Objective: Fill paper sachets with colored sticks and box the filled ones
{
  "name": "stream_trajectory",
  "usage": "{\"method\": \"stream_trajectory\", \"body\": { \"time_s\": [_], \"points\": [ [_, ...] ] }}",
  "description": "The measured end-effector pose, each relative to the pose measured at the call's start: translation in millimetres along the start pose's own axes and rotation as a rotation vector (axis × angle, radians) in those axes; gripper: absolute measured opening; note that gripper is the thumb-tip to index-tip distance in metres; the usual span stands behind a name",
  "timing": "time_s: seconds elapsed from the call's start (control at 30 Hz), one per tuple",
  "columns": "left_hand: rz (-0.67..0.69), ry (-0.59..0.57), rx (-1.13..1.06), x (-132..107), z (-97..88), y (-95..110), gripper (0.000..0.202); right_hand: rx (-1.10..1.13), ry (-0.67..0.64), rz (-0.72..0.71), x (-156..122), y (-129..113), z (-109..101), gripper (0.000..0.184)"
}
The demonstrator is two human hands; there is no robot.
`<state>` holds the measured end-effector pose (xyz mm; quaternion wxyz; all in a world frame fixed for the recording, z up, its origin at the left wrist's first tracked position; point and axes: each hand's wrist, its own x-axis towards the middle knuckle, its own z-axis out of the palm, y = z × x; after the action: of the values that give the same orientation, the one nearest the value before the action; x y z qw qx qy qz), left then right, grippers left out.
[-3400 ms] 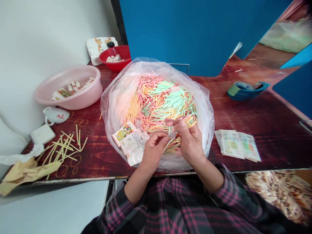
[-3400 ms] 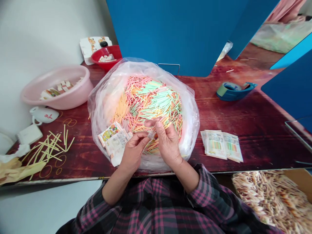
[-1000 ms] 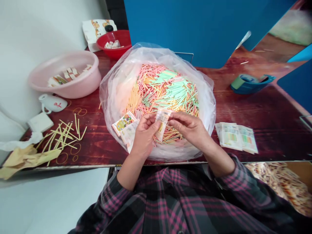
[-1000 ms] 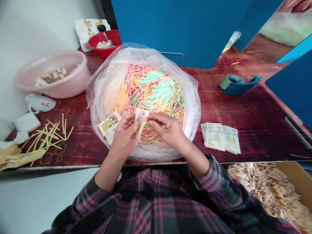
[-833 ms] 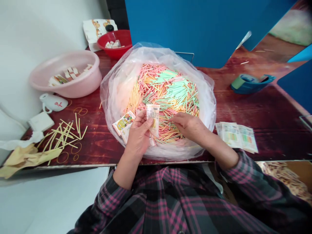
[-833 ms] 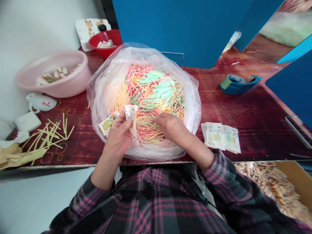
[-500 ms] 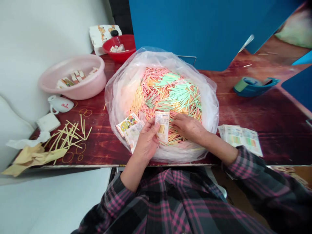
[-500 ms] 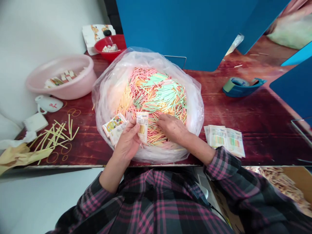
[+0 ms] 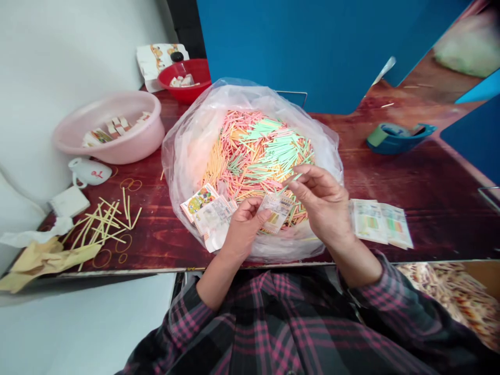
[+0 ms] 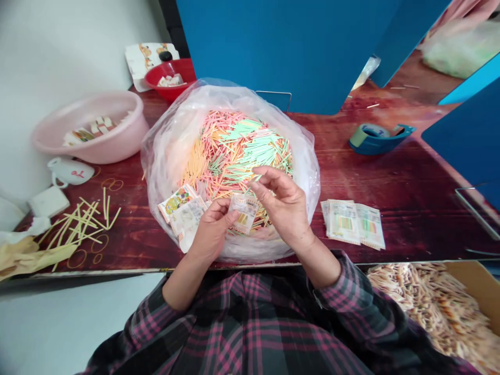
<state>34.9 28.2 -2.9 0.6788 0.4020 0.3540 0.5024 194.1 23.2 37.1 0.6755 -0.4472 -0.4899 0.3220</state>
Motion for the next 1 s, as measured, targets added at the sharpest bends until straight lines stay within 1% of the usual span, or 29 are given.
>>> {"method": "stream_trajectory", "body": {
  "time_s": [0.17,0.33,0.47,0.57,0.7,0.77,0.83,0.9,1.0],
  "points": [
    [0.008,-0.007,0.04,0,-0.6,-3,0.031,-0.079,-0.078,0.049,-11,9,1,0.019],
    [0.019,-0.007,0.037,2,-1.4,-6,0.032,0.017,-0.01,0.129,-15,9,1,0.018],
    [0.01,-0.005,0.011,1,0.2,-7,0.034,-0.081,-0.015,0.125,-17,8,1,0.017],
    [-0.051,0.008,-0.047,-2,2.8,-6,0.035,-0.128,-0.005,0.106,-17,10,-2,0.015],
    [-0.11,0.04,-0.125,-4,7.2,-3,0.032,-0.128,-0.026,0.121,-18,15,-5,0.015],
    [-0.11,0.045,-0.119,-4,8.2,-4,0.03,-0.111,-0.003,0.122,-19,16,-5,0.017],
    [-0.072,0.043,-0.073,-4,7.8,-6,0.027,-0.107,0.012,0.112,-20,14,-5,0.019],
    [0.011,0.037,0.0,-3,6.8,-9,0.024,-0.143,-0.052,0.089,-21,10,-5,0.018],
    [0.112,0.041,0.091,-2,6.4,-9,0.021,-0.23,-0.228,0.065,-21,4,-8,0.027]
  ]
}}
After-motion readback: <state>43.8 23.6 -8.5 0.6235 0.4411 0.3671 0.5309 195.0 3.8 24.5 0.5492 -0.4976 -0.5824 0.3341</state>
